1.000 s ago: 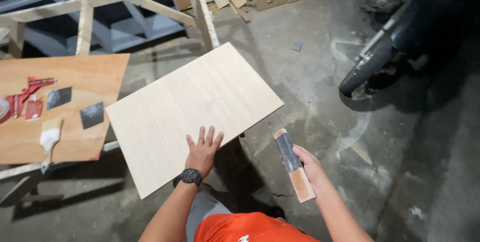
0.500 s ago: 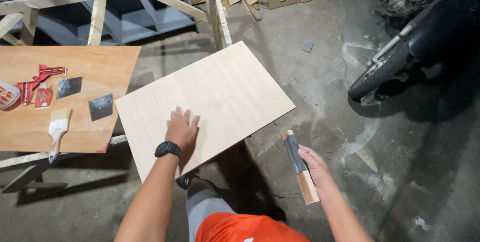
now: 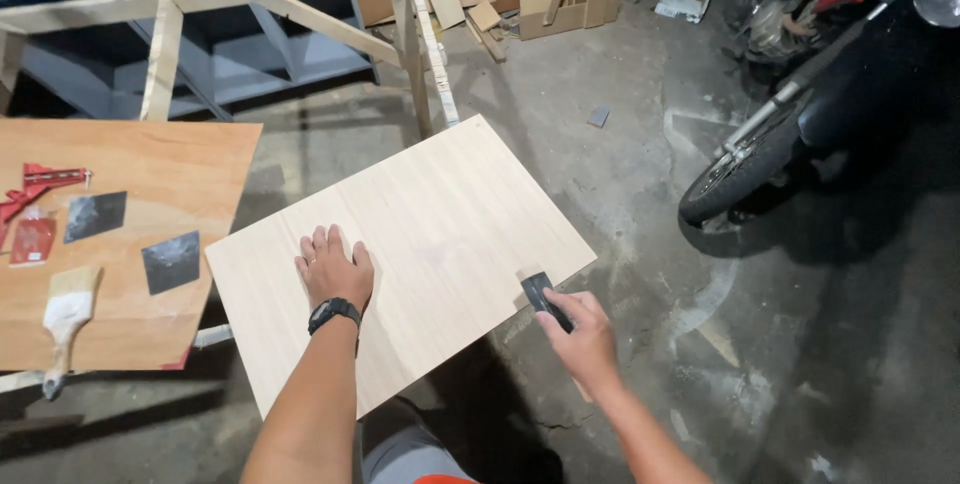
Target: Sanding the surface and edges of a wooden board with a sanding block and brushing off the dust.
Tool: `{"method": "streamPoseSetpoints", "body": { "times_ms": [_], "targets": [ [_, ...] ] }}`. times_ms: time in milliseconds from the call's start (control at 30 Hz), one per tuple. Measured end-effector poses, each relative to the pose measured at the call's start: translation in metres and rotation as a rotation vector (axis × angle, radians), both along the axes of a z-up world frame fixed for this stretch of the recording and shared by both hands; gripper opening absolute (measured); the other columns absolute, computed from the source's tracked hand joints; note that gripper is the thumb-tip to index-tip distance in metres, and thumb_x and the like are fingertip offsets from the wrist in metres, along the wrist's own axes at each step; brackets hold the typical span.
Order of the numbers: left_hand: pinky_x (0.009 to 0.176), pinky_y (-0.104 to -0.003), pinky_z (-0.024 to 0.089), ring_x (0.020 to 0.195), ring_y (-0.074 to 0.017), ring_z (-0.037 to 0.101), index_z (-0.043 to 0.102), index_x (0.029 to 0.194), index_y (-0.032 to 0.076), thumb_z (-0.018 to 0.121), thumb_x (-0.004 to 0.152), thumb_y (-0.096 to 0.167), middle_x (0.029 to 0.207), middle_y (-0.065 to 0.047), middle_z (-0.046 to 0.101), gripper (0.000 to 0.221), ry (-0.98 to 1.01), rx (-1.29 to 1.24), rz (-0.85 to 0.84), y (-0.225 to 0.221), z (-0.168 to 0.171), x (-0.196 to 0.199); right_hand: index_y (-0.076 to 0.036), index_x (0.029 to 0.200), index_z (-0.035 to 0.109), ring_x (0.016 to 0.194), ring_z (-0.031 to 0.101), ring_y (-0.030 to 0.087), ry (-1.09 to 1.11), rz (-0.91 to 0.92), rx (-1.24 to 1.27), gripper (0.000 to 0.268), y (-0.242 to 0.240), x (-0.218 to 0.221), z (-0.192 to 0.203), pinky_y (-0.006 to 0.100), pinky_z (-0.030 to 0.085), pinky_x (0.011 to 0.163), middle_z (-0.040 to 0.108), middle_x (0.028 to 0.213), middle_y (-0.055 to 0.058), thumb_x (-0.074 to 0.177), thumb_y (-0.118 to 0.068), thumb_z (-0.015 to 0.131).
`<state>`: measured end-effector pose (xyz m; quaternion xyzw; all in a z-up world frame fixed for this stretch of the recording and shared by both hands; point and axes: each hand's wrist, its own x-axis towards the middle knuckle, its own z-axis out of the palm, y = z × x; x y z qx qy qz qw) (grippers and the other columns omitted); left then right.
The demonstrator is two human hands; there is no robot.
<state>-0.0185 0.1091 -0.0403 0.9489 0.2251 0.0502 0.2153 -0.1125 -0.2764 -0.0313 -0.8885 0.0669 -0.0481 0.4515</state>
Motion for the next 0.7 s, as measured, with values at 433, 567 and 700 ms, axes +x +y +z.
{"method": "streamPoseSetpoints", "body": {
  "times_ms": [433,567,700],
  "targets": [
    [0.134,-0.057,0.010,0.167,-0.0391,0.016,0.036,0.169,0.011,0.039,0.105,0.041,0.180,-0.014,0.029,0.070,0.057,0.046,0.028,0.000,-0.011,0.008,-0.020,0.124,0.083,0.097,0.062,0.031,-0.261,0.259,-0.346,0.033,0.019,0.031,-0.055,0.045,0.059,0.080,0.063,0.103,0.006,0.091,-0.024,0.084],
    [0.133,-0.057,0.012,0.167,-0.0385,0.019,0.038,0.168,0.011,0.040,0.106,0.042,0.179,-0.013,0.030,0.070,0.015,0.091,0.024,0.001,-0.019,0.011,-0.021,0.123,0.082,0.097,0.061,0.031,-0.293,0.265,-0.342,0.032,0.015,0.037,-0.060,0.045,0.057,0.079,0.061,0.100,0.005,0.091,-0.023,0.083],
    [0.133,-0.058,0.015,0.166,-0.0391,0.021,0.039,0.168,0.011,0.041,0.106,0.044,0.178,-0.013,0.032,0.070,0.007,0.124,0.016,0.001,-0.024,0.010,-0.021,0.124,0.082,0.096,0.061,0.028,-0.329,0.269,-0.324,0.035,0.019,0.052,-0.067,0.043,0.056,0.080,0.060,0.101,0.005,0.089,-0.021,0.083]
  ]
}}
